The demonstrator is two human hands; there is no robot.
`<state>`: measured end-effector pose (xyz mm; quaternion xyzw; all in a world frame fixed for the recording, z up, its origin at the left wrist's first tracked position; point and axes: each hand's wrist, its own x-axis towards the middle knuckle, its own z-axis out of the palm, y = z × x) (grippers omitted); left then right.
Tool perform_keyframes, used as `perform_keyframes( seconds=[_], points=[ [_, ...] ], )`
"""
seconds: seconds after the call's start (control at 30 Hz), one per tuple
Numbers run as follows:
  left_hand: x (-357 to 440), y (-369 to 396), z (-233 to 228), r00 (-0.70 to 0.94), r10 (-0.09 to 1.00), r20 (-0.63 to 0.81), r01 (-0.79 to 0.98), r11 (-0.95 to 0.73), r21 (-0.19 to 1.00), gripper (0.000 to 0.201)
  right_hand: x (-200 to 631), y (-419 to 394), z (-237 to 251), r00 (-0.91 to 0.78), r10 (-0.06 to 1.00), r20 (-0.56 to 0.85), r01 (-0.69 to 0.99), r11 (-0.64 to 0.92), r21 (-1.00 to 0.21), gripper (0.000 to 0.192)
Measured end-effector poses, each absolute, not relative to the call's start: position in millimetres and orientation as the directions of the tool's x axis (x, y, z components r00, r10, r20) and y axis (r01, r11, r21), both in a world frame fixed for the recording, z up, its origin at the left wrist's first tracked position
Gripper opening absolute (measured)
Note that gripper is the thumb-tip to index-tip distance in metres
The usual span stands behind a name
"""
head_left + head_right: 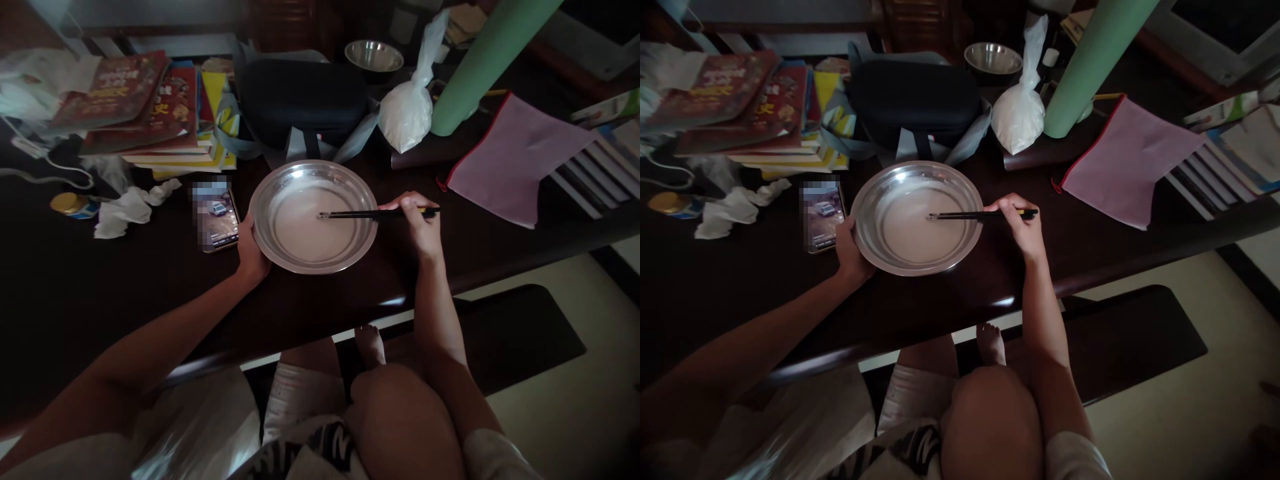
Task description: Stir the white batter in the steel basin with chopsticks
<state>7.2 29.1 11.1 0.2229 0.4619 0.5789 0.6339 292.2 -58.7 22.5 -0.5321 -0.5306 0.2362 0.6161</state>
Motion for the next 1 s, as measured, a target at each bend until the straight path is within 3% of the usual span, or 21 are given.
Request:
perform_keyframes(
  seconds=[0.07,0.2,0.37,0.53,0.73,0.87,1.0],
  points=[
    [8.1,28.2,14.4,-0.103,0.926,-0.363,-0.537,0.255,0.804,0.038,291.3,-59.5,23.6,0.345,0.857,0.382,0.260,0.304,-0.916,0.042],
    [8.7,27.7,16.3,-0.085,0.923,-0.375,-0.527,0.278,0.803,0.032,291.2,-59.4,23.2,0.214,0.902,0.374,0.264,0.316,-0.911,0.036],
    [7.9,28.6,12.8,-0.106,0.934,-0.342,-0.509,0.245,0.825,0.033,293.5,-58.2,20.4,0.334,0.850,0.407,0.259,0.333,-0.907,0.036],
    [6.6,28.9,11.6,-0.091,0.932,-0.352,-0.496,0.264,0.827,0.034,293.7,-58.2,19.6,0.240,0.899,0.366,0.277,0.298,-0.914,0.036],
    [7.9,27.7,12.5,-0.069,0.939,-0.338,-0.514,0.257,0.818,0.031,292.4,-59.0,21.5,0.365,0.852,0.376,0.275,0.288,-0.917,0.043],
    [8.6,27.8,14.7,-0.082,0.925,-0.371,-0.529,0.275,0.802,0.038,291.6,-57.7,22.7,0.238,0.906,0.351,0.259,0.289,-0.922,0.041],
    [9.6,27.0,18.7,-0.102,0.919,-0.380,-0.540,0.269,0.797,0.040,292.0,-57.9,23.0,0.333,0.858,0.391,0.243,0.323,-0.915,0.042]
  ],
)
